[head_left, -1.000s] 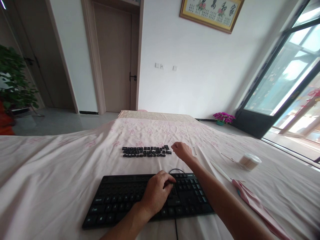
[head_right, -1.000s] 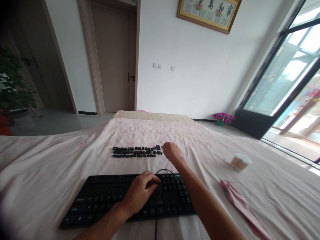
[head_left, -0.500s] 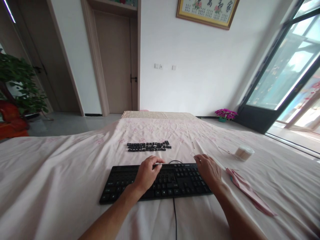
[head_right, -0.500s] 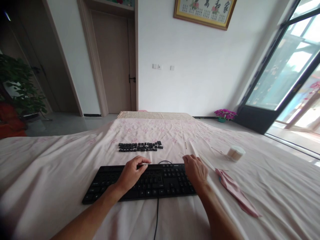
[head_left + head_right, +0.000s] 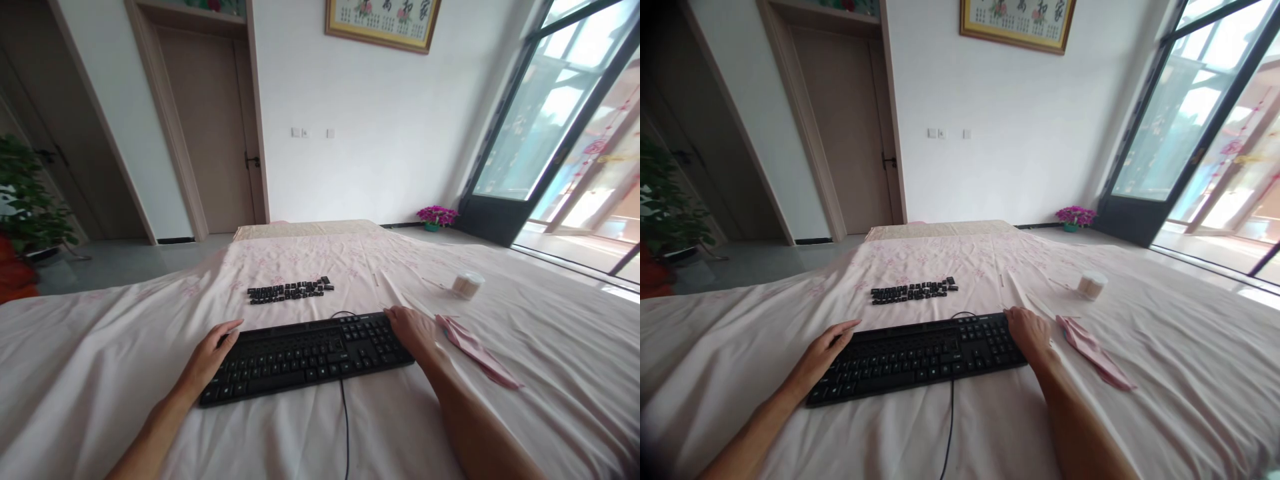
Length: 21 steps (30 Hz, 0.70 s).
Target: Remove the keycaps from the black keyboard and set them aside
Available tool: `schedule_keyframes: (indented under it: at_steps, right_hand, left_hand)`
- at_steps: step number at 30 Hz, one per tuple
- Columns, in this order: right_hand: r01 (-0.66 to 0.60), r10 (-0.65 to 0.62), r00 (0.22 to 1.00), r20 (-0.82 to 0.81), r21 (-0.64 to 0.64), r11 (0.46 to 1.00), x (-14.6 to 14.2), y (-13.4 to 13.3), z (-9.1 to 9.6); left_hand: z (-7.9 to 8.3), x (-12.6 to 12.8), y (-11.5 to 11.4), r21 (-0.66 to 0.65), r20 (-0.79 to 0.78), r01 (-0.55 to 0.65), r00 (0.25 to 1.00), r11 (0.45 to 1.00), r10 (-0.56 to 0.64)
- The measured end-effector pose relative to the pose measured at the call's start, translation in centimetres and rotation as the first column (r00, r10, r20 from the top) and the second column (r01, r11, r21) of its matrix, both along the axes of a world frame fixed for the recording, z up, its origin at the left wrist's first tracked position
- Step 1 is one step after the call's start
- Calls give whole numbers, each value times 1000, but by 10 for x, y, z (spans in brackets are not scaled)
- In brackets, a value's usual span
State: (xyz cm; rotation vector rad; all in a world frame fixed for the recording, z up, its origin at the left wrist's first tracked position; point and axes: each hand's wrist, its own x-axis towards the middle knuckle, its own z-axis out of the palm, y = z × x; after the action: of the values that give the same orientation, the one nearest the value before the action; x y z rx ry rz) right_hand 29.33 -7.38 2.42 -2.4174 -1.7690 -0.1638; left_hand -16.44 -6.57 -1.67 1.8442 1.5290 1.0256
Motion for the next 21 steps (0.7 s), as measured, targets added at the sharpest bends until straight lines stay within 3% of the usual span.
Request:
schedule_keyframes:
  at_steps: [5,10,15,21]
  right_hand:
    - [9,-9,1000,0,-9,1000,2,-1,2]
    - [116,-117,993,-27,-40,992,18,-1,6]
    - [163,-164,986,-30,-38,986,29,0,6]
    - [11,-48,989,143,251,968,11,-6,15]
  left_hand:
    - [9,26,-9,15,23,85,996,996,-86]
    - [12,55,-16,35,9,143,990,989,-143]
    - [17,70,-18,-6,142,178,974,984,-175]
    - [19,65,-22,-13,229,154,962,988,-147]
